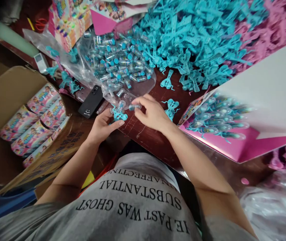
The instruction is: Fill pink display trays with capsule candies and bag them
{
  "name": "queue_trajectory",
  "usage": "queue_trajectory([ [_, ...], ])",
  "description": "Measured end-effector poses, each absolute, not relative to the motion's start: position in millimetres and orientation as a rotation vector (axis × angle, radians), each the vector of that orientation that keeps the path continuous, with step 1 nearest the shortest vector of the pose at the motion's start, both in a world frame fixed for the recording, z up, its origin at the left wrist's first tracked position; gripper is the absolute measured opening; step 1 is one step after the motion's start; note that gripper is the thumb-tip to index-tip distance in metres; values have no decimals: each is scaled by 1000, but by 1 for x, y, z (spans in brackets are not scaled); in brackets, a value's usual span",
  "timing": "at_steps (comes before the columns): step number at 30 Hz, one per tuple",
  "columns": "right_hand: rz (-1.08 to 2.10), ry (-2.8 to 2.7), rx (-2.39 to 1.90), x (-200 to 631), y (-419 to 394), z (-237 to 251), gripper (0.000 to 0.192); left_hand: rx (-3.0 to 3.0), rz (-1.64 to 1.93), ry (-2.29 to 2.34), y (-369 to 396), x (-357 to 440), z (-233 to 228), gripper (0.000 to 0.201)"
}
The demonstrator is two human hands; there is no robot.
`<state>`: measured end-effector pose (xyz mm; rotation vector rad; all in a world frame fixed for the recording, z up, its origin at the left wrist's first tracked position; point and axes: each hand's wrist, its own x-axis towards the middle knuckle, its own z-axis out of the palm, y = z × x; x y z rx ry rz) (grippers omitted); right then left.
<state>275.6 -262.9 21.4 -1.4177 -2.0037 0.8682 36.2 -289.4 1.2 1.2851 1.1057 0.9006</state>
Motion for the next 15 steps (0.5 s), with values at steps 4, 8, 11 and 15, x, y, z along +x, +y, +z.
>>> queue_trajectory([
  [4,958,-1985,-1168,311,-314,34,25,1472,843,1061,-286,56,0,39],
  [8,785,-2034,-1105,328,-330,32,25,1587,770,981,-282,75,5,40],
  [11,702,-2082,-1148,336,-337,28,29,1670,710,922,-283,84,10,36],
  [15,802,-2044,-1233,345,-349,28,35,1789,686,872,-289,94,16,28],
])
